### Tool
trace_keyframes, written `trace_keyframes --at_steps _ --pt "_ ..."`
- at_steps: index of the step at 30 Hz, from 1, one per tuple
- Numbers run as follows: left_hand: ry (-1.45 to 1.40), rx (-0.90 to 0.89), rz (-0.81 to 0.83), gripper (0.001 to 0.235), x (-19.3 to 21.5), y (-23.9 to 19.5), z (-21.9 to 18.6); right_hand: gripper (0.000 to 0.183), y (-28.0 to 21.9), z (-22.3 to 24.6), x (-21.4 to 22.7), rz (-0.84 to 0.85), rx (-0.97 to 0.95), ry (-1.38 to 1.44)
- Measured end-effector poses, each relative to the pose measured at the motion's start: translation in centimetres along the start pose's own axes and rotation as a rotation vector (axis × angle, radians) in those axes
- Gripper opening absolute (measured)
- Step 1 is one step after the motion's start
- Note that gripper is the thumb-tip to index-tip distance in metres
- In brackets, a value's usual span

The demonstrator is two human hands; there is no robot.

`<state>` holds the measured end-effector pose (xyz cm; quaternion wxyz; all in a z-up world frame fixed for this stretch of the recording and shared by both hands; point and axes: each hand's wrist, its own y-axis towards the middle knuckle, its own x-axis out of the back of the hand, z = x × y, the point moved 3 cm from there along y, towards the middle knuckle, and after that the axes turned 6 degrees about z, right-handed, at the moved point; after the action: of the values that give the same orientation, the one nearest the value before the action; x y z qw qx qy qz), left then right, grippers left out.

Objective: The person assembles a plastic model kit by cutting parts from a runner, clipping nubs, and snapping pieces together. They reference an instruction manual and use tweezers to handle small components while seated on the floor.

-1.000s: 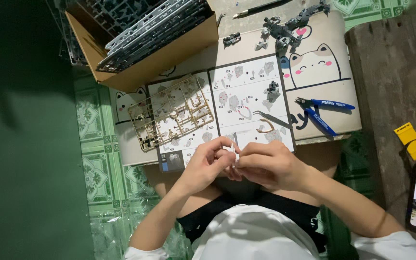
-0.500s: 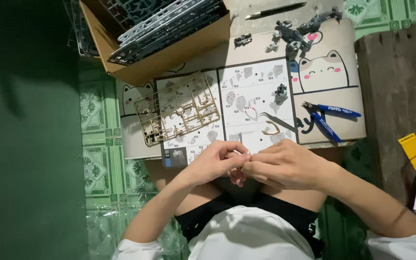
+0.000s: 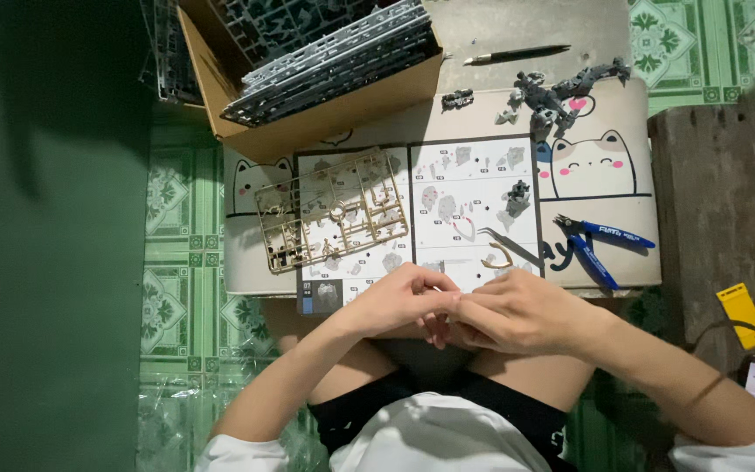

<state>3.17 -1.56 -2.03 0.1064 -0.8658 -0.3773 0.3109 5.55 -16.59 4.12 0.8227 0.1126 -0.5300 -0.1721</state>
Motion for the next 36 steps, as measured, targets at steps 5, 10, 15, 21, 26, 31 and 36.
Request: trace_keyframes --at_steps 5,10,15,21,26,31,36 --pt "-0.051 0.031 -0.026 0.026 1.0 0.7 0.3 0.006 -0.5 -1.8 -1.0 -0.01 0.053 0.03" --pt "-0.089 0.06 -0.049 0.026 2.1 1.7 0.6 0.002 -1.1 -4.1 -2.4 0.054 0.026 0.122" --pt "-0.115 0.091 -0.064 0.028 3.4 2.8 0.6 0.008 -1.6 -6.3 -3.4 0.111 -0.002 0.048" --pt "-0.072 0.095 -0.105 0.027 5.1 4.7 0.8 0.005 -2.6 -9.1 -4.9 0.303 -0.064 0.022" --pt "0.007 0.051 -0.167 0.033 5.3 3.8 -2.9 0.008 -2.6 -10.3 -4.1 0.274 -0.169 0.109" --pt "0.001 -0.041 -0.299 0.036 4.9 3.4 -2.8 0.019 -3.5 -10.1 -2.5 -0.148 -0.651 0.648" --pt "0.089 -0.121 -0.394 0.033 3.5 2.8 -2.4 0.018 -2.2 -7.5 -2.6 -0.256 -0.82 0.95"
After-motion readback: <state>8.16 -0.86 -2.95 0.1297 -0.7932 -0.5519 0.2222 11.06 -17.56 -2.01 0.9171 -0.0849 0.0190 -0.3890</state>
